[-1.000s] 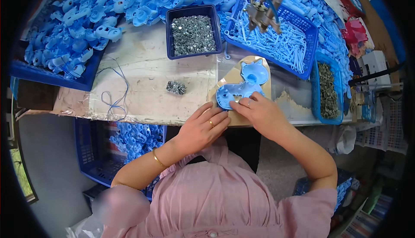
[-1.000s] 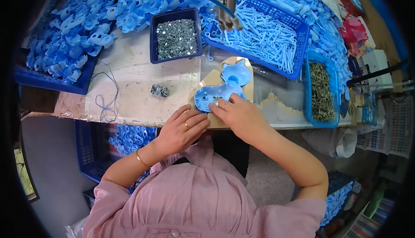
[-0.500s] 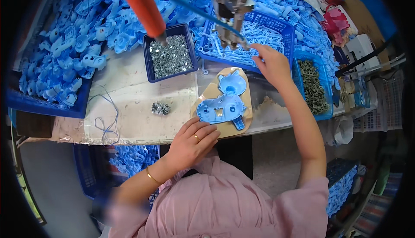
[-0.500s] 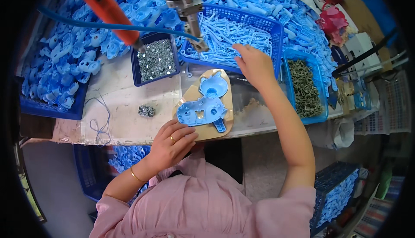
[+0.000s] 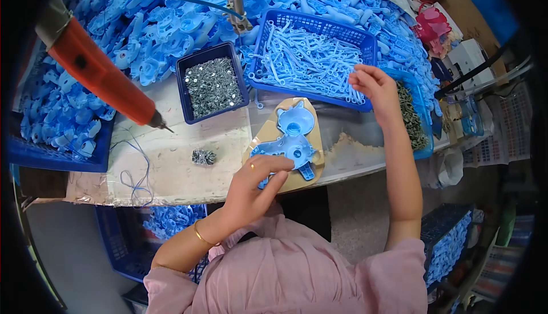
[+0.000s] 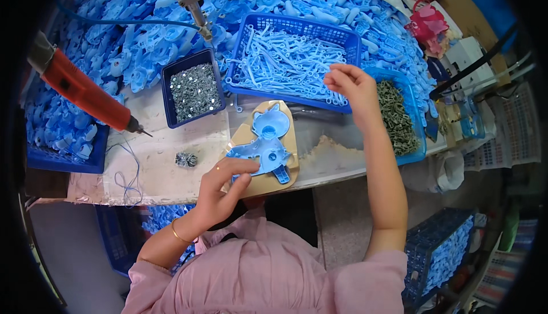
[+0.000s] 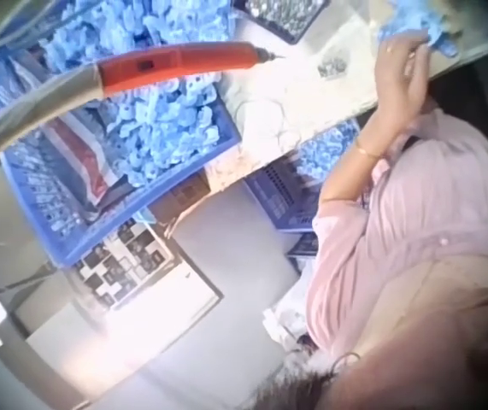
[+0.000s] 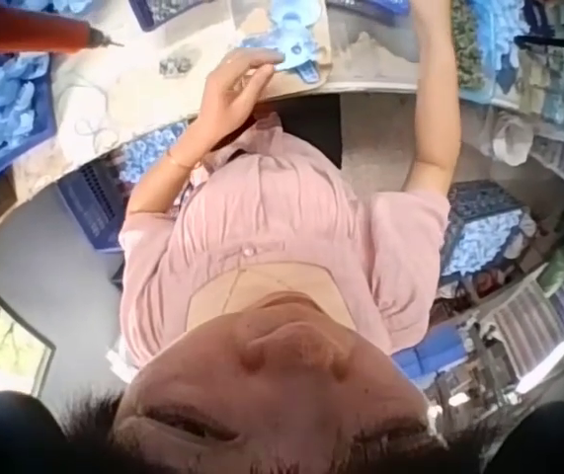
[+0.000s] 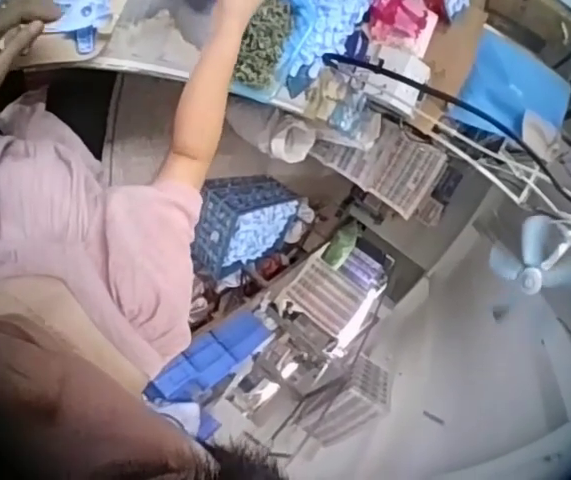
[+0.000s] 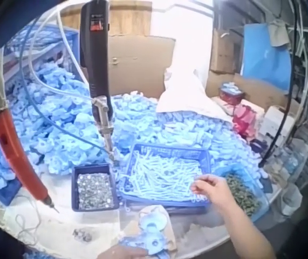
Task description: Assembling small blue plastic toy components using a pneumatic tool and storage bins at a factory workbench.
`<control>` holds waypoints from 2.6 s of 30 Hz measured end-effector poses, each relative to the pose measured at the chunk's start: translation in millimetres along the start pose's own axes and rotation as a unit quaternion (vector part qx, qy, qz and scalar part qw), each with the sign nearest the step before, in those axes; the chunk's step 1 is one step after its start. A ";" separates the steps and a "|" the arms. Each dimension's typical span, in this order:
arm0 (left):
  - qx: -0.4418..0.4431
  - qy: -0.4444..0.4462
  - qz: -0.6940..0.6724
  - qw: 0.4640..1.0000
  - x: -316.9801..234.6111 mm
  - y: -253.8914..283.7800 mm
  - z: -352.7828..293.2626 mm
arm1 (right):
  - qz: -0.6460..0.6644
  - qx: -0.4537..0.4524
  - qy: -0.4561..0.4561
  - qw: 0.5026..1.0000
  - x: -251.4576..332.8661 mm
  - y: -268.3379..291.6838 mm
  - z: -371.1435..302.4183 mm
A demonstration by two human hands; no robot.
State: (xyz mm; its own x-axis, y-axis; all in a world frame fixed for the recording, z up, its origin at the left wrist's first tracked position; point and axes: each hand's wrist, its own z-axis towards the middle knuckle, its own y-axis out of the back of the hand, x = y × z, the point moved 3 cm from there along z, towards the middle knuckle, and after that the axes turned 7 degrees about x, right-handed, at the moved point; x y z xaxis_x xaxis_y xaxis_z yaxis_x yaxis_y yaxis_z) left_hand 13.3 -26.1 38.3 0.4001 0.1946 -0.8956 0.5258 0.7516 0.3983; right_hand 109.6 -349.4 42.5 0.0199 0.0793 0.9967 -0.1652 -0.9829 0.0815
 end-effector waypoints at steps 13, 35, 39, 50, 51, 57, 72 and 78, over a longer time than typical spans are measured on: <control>-0.060 0.115 -0.332 0.934 10.6 -28.5 39.6 | -0.054 0.187 -0.061 0.979 -8.4 -55.5 -125.7; 0.025 0.177 -0.272 0.946 3.2 -27.3 22.4 | -0.192 0.045 -0.014 0.980 3.6 86.5 -56.0; 0.024 0.129 -0.282 0.950 6.3 -31.0 31.3 | -0.183 0.219 0.011 0.958 31.0 -6.3 -82.1; 0.040 0.113 -0.159 0.980 3.5 -26.5 26.2 | -0.031 0.375 -0.162 0.912 32.1 -79.2 -92.6; 0.028 0.100 -0.129 0.986 3.9 -26.3 25.2 | -0.031 0.375 -0.163 0.912 32.8 -81.5 -93.5; 0.009 0.059 0.052 0.997 -4.3 -18.8 24.3 | -0.086 0.353 -0.160 0.918 36.8 -88.3 -93.7; -0.060 -0.005 0.214 0.975 15.2 17.3 8.5 | -0.112 0.255 -0.089 0.956 -2.7 -87.5 -92.0; -0.066 0.024 0.283 0.957 31.6 15.1 6.2 | -0.114 0.251 -0.115 0.954 -30.0 -100.1 -81.5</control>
State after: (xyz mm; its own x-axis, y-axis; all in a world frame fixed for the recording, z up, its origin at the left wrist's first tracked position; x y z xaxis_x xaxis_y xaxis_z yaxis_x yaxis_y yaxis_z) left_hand 38.5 -12.5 17.2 0.5554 0.6204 -0.5537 0.1344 0.5902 0.7960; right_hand 45.2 -239.8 5.0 0.2247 0.3184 0.9209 0.3608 -0.9051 0.2249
